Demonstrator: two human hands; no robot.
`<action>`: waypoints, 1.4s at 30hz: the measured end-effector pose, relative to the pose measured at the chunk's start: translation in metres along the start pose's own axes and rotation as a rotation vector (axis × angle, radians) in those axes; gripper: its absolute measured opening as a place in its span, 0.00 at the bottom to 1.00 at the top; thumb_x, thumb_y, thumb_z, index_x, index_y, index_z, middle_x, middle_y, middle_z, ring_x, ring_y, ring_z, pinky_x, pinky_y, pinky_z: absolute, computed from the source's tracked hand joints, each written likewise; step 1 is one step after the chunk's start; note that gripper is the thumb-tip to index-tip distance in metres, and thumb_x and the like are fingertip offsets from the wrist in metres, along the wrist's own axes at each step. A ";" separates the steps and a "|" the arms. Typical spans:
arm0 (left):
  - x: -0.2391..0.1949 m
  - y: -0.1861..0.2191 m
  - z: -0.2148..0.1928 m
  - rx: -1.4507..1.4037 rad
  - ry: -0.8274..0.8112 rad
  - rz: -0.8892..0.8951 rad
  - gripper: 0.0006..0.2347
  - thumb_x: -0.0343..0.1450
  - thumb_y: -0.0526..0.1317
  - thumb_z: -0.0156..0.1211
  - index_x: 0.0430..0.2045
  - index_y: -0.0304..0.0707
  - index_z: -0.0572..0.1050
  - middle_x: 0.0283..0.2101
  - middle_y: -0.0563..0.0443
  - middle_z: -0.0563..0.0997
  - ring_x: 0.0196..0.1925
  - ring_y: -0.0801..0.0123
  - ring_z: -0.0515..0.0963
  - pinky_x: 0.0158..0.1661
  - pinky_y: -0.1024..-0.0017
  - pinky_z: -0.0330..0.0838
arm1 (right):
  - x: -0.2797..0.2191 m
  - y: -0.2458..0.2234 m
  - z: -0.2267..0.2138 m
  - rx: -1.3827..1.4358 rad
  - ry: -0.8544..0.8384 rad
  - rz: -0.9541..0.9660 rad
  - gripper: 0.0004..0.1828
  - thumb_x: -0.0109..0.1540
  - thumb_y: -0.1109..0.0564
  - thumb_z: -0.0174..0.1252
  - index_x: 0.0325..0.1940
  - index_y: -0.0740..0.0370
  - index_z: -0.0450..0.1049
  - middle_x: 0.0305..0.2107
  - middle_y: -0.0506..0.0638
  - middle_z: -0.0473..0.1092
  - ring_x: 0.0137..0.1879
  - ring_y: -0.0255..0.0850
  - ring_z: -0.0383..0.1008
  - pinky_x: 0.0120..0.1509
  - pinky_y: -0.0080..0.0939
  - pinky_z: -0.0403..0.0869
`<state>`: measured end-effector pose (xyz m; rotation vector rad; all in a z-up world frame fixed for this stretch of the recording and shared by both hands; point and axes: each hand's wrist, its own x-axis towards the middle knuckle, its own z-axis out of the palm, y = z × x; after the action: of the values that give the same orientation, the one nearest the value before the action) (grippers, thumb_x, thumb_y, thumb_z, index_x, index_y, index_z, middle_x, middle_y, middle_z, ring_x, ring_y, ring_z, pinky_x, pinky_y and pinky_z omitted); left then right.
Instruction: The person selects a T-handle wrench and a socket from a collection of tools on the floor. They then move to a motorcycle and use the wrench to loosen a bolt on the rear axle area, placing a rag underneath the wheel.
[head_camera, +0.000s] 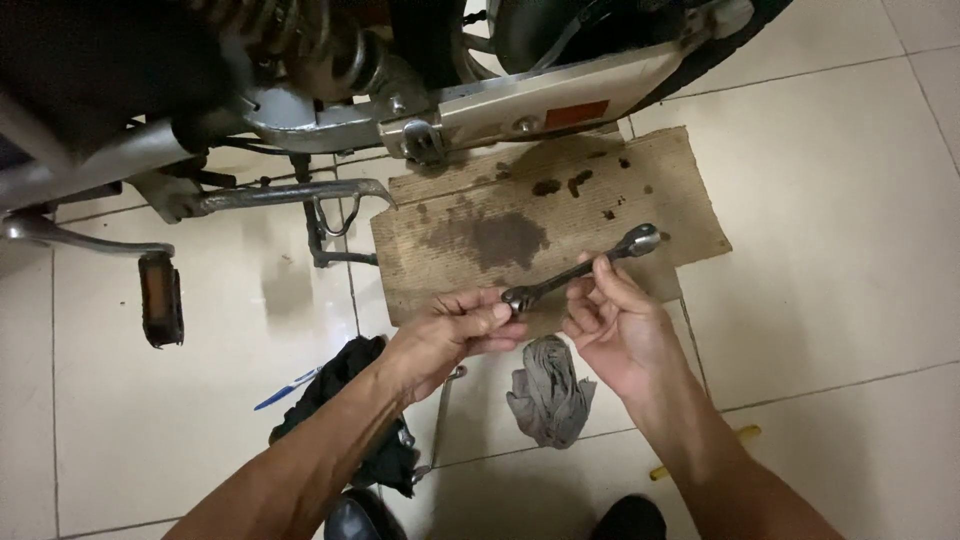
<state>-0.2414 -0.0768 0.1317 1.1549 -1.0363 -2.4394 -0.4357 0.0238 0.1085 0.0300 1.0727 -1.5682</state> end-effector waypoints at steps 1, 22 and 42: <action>0.006 -0.006 -0.004 -0.025 0.029 0.010 0.17 0.68 0.34 0.64 0.50 0.19 0.76 0.45 0.30 0.84 0.45 0.52 0.86 0.50 0.58 0.80 | -0.002 0.000 0.002 0.013 0.011 0.012 0.13 0.68 0.47 0.55 0.52 0.54 0.74 0.28 0.52 0.73 0.23 0.37 0.58 0.35 0.40 0.61; 0.003 0.034 0.044 0.195 0.213 0.313 0.18 0.70 0.43 0.59 0.51 0.34 0.72 0.40 0.45 0.81 0.37 0.62 0.87 0.40 0.71 0.83 | -0.021 0.005 0.020 -0.421 0.284 -0.024 0.15 0.65 0.47 0.61 0.33 0.60 0.73 0.24 0.53 0.72 0.25 0.39 0.65 0.26 0.39 0.61; 0.030 0.070 0.059 0.048 0.176 0.191 0.15 0.74 0.45 0.59 0.44 0.31 0.81 0.33 0.43 0.83 0.31 0.65 0.84 0.35 0.69 0.84 | 0.018 -0.023 0.050 -1.166 -0.026 -1.161 0.12 0.67 0.60 0.57 0.50 0.72 0.76 0.27 0.63 0.76 0.27 0.52 0.79 0.31 0.47 0.78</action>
<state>-0.3104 -0.1125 0.1892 1.2011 -1.1008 -2.1369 -0.4340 -0.0241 0.1414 -1.6291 2.0006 -1.5708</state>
